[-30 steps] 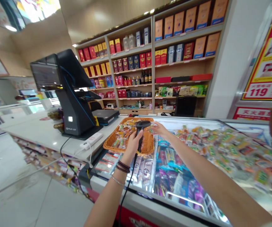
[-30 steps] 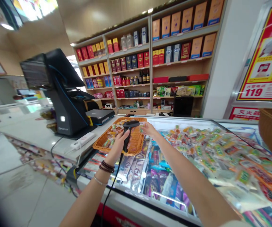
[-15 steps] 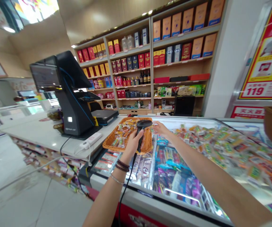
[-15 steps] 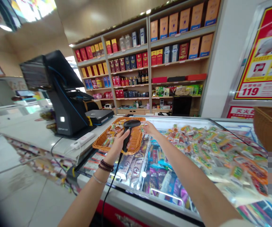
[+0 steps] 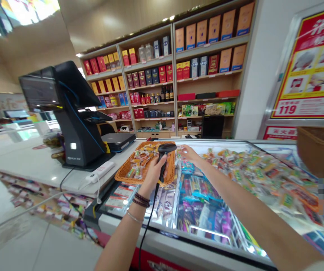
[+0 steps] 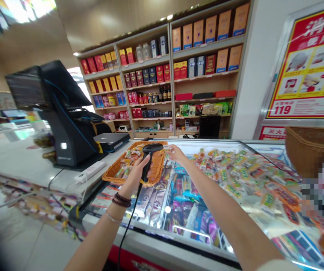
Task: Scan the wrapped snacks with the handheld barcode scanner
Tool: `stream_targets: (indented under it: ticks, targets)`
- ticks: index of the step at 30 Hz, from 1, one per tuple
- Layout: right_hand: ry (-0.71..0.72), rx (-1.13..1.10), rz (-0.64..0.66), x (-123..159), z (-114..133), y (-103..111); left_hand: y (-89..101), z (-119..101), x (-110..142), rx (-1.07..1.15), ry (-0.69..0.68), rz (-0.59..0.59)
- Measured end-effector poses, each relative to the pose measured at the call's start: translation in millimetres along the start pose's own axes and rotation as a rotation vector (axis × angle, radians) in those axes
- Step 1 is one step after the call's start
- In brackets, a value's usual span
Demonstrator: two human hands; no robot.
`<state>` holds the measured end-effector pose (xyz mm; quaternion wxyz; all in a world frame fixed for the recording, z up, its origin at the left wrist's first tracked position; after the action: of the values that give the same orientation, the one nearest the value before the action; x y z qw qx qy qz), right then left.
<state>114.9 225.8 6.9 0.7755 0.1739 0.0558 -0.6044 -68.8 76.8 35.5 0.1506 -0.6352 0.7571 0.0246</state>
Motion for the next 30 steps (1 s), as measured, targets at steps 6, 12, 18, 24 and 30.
stream_targets:
  ticks: [6, 12, 18, 24, 30]
  targets:
    - [-0.145, 0.451, -0.349, 39, 7, 128, -66.4, 15, -41, 0.087, 0.059, 0.091]
    - [-0.226, 0.886, -0.584, 105, 25, 238, -154.3, 53, -64, 0.159, 0.145, 0.209]
    - [-0.112, 1.119, -0.667, 112, 33, 264, -183.0, 81, -67, 0.204, 0.221, 0.232]
    - [0.202, 1.023, -0.58, 51, 48, 191, -99.4, 46, -70, 0.198, 0.102, 0.063]
    - [0.314, 0.793, -0.352, -42, 53, 43, 24.1, 16, -51, 0.085, 0.011, -0.196]
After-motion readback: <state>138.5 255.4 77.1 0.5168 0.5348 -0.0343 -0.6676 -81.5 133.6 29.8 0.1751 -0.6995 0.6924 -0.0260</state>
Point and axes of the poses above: each hand's wrist, its own x-axis away from the middle knuckle, its own y-axis out of the back of the hand, z = x × y, the point moved 8 cm from there along -x, towards the middle knuckle, and after that the axes turned 4 degrees about z, right-handed, at the moved point
